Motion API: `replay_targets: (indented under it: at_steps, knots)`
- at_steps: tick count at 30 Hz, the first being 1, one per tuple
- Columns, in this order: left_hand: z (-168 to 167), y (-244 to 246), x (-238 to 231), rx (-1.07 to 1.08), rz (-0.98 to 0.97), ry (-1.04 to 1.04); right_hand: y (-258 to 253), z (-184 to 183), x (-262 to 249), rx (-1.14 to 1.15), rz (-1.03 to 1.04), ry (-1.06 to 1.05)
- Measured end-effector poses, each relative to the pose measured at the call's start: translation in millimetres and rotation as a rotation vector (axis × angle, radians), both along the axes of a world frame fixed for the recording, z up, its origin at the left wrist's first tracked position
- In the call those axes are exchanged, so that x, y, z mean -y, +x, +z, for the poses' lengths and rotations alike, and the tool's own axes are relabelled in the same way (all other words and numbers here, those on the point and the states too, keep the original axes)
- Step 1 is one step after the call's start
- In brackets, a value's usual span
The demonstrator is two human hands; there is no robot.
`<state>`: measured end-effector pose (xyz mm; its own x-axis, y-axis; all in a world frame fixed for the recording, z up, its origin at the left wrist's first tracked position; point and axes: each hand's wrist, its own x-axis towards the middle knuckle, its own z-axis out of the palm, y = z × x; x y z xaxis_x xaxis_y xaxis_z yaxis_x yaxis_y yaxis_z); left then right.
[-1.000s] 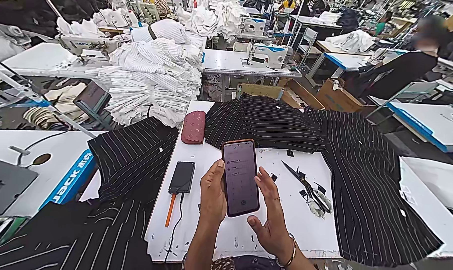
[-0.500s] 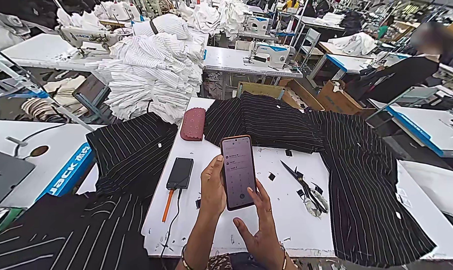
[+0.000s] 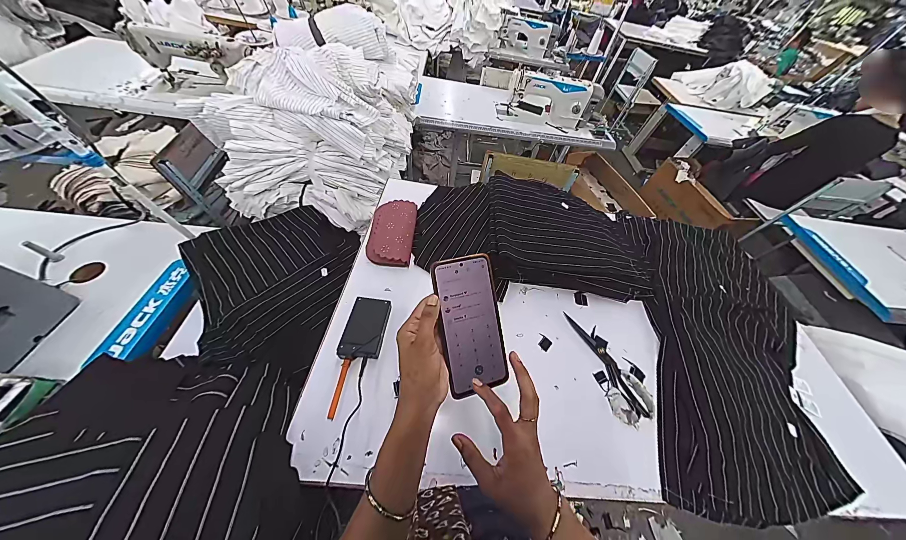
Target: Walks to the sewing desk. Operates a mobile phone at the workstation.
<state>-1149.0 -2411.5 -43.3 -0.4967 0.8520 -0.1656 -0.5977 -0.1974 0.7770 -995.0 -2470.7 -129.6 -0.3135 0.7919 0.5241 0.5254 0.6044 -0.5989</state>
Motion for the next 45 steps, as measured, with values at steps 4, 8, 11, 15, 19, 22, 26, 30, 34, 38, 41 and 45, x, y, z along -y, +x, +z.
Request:
replay_targets:
  at_steps: [4, 8, 11, 15, 19, 22, 26, 30, 34, 38, 41, 45]
  knots:
    - [-0.3, -0.3, 1.3, -0.006, 0.003, 0.002, -1.4, -0.1, 1.2, 0.002, -0.007, 0.005]
    - [1.0, -0.7, 1.8, -0.004, 0.009, -0.001, 0.7, -2.1, 2.8, -0.004, -0.002, -0.003]
    - [1.3, -0.4, 1.6, -0.002, 0.019, -0.009, 0.6, -2.3, 3.5, -0.047, 0.019, -0.021]
    - [4.8, 1.2, 4.3, 0.013, 0.015, -0.004, 0.6, 4.0, 0.5, -0.186, 0.052, -0.077]
    - [9.4, 4.1, 7.9, 0.033, -0.006, 0.0, 0.6, 15.5, -9.8, -0.397, 0.098, -0.238]
    - [12.8, 6.7, 10.7, 0.052, -0.022, 0.008, 0.5, 26.5, -11.1, -0.665, 0.219, -0.512]
    - [12.8, 6.6, 11.4, 0.067, -0.026, 0.016, -0.2, 30.7, -10.6, -1.25, 0.291, -0.955]
    - [11.1, 3.7, 11.1, 0.082, -0.008, 0.021, 2.0, 31.0, -10.2, -1.457, 0.352, -1.106]
    - [13.0, 4.2, 11.3, 0.096, 0.0, 0.023, 4.2, 39.2, -13.1, -1.599, 0.394, -1.349]
    - [13.3, 7.8, 13.0, 0.129, -0.011, 0.019, 7.3, 37.6, -17.2, -1.588, 0.577, -1.483]
    - [13.6, 11.6, 15.0, 0.124, -0.032, 0.03, 6.7, 39.4, -18.1, -1.553, 0.654, -1.503]
    - [12.0, 10.0, 18.3, 0.07, -0.105, 0.078, 11.6, 42.2, -21.2, -1.567, 0.734, -1.526]
